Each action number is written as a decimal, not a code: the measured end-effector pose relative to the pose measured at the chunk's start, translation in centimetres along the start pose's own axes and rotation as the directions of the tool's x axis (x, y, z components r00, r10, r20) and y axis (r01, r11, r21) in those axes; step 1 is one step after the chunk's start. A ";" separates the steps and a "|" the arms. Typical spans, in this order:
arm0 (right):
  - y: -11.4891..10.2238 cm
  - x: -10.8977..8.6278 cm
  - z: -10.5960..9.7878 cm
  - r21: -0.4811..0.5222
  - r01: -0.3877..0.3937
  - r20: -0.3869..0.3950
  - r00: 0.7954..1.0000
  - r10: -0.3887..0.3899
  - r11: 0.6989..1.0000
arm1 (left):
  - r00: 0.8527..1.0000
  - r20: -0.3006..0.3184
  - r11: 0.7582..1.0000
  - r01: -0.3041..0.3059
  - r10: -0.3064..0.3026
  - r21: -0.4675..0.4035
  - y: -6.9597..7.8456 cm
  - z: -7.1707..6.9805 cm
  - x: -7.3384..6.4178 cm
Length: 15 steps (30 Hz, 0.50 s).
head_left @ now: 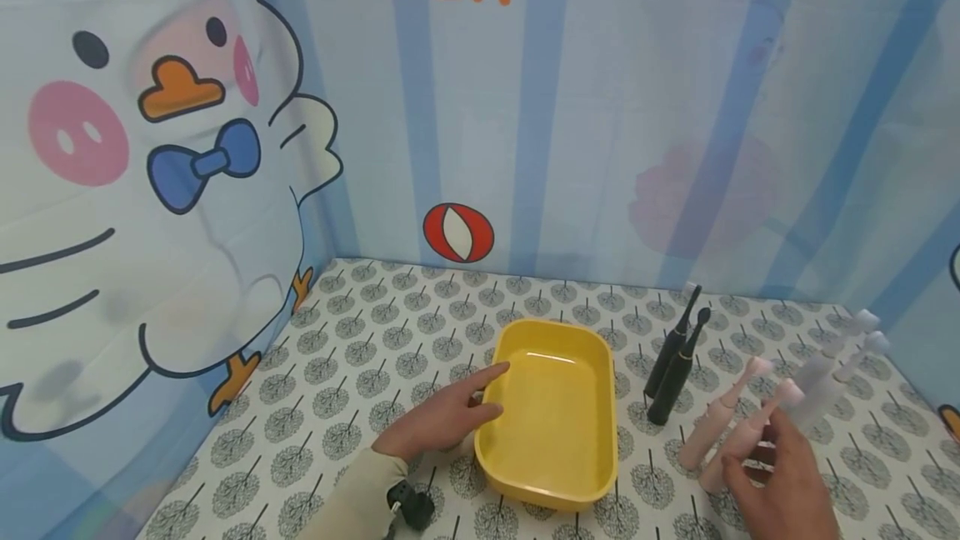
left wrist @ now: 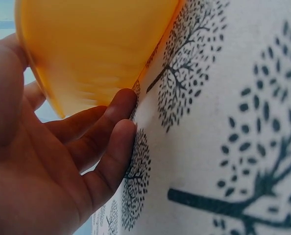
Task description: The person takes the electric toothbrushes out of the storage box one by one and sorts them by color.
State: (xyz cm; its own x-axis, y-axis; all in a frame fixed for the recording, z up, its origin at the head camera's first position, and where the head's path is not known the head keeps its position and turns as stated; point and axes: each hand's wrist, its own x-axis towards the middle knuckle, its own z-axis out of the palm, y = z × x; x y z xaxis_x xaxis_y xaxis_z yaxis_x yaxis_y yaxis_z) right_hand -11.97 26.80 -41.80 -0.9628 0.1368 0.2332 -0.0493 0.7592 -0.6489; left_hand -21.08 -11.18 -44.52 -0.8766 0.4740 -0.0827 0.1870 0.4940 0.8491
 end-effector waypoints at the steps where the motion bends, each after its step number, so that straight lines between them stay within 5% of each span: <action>1: 0.0 0.0 0.0 0.001 0.000 0.002 1.000 0.000 1.000 | 1.000 0.000 1.000 -0.001 0.001 0.000 0.0 0.0 0.0; 15: -0.1 -0.2 -0.6 -0.032 -0.033 -0.060 0.998 0.031 0.999 | 1.000 0.002 1.000 0.014 -0.014 0.005 0.1 -0.1 -0.1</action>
State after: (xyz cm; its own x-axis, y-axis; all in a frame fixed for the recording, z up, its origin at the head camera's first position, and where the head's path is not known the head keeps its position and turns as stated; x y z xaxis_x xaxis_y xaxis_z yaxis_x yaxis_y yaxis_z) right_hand -11.64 27.04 -41.33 -0.9461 0.1985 0.2560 -0.0089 0.7742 -0.6329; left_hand -21.04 -11.21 -44.41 -0.8781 0.4689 -0.0953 0.1774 0.5041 0.8452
